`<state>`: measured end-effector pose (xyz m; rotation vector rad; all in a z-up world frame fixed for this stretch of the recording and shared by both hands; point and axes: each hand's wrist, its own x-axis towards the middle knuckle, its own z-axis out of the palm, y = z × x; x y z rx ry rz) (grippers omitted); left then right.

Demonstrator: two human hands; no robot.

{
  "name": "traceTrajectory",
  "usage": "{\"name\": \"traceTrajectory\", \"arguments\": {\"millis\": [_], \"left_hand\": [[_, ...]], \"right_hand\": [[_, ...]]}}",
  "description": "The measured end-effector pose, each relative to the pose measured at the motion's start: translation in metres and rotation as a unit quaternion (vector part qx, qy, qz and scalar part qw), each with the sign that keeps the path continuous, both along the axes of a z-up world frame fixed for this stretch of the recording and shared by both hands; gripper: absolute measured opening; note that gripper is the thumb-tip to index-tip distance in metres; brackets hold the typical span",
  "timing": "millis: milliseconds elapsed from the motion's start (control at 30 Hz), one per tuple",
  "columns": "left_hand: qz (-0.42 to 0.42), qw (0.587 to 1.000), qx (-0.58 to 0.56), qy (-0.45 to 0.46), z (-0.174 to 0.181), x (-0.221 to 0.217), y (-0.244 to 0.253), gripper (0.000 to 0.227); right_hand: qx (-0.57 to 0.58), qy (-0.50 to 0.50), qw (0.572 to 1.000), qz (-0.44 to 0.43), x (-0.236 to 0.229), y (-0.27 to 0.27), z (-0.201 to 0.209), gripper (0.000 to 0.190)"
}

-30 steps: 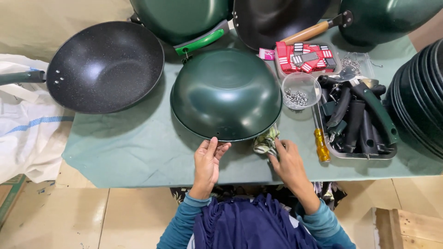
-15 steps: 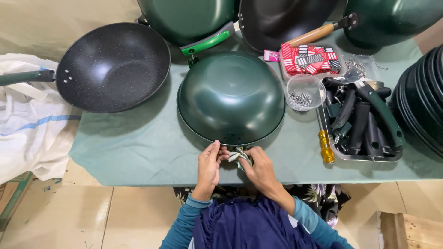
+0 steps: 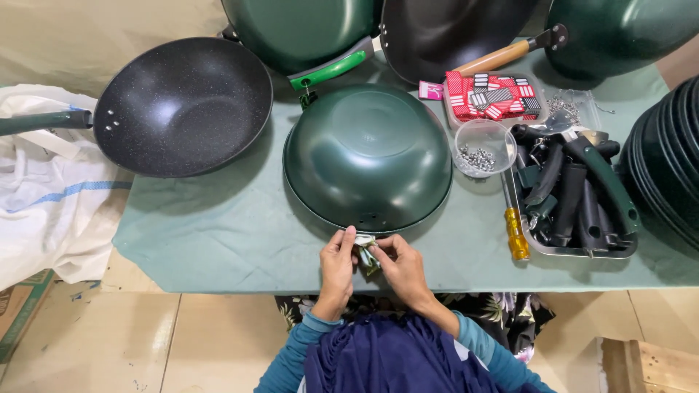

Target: Assembling handles onto various woks using a screwdriver in a stockroom environment.

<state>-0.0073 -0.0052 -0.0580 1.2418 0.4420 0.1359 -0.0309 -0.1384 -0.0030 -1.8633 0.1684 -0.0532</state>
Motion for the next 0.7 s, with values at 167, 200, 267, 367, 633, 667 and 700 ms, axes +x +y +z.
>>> {"name": "traceTrajectory", "arguments": {"millis": [167, 200, 267, 367, 633, 667, 700], "left_hand": [[-0.001, 1.0, -0.005, -0.005, 0.022, -0.006, -0.005, 0.027], [0.002, 1.0, -0.003, -0.007, 0.027, -0.007, -0.006, 0.027], [0.003, 1.0, 0.018, -0.013, 0.033, -0.01, -0.006, 0.027], [0.005, 0.999, 0.049, -0.021, 0.022, -0.009, -0.005, 0.025], [-0.006, 0.996, 0.078, -0.032, -0.02, 0.0, 0.004, 0.025], [-0.011, 0.998, 0.064, -0.024, -0.024, 0.001, 0.004, 0.029], [-0.016, 0.998, 0.051, -0.017, -0.027, 0.002, 0.004, 0.033]], "right_hand": [[-0.006, -0.006, 1.0, -0.015, 0.002, -0.002, -0.01, 0.017], [-0.004, -0.006, 1.0, -0.019, 0.002, -0.002, -0.01, 0.017], [0.0, -0.006, 1.0, -0.024, 0.003, -0.001, -0.01, 0.017], [0.004, -0.01, 0.999, -0.03, 0.004, 0.0, -0.01, 0.016], [-0.009, -0.025, 0.999, -0.032, 0.009, 0.002, -0.011, 0.016], [-0.014, -0.027, 0.999, -0.029, 0.009, 0.002, -0.012, 0.017], [-0.019, -0.03, 0.999, -0.028, 0.01, 0.002, -0.013, 0.018]]}}
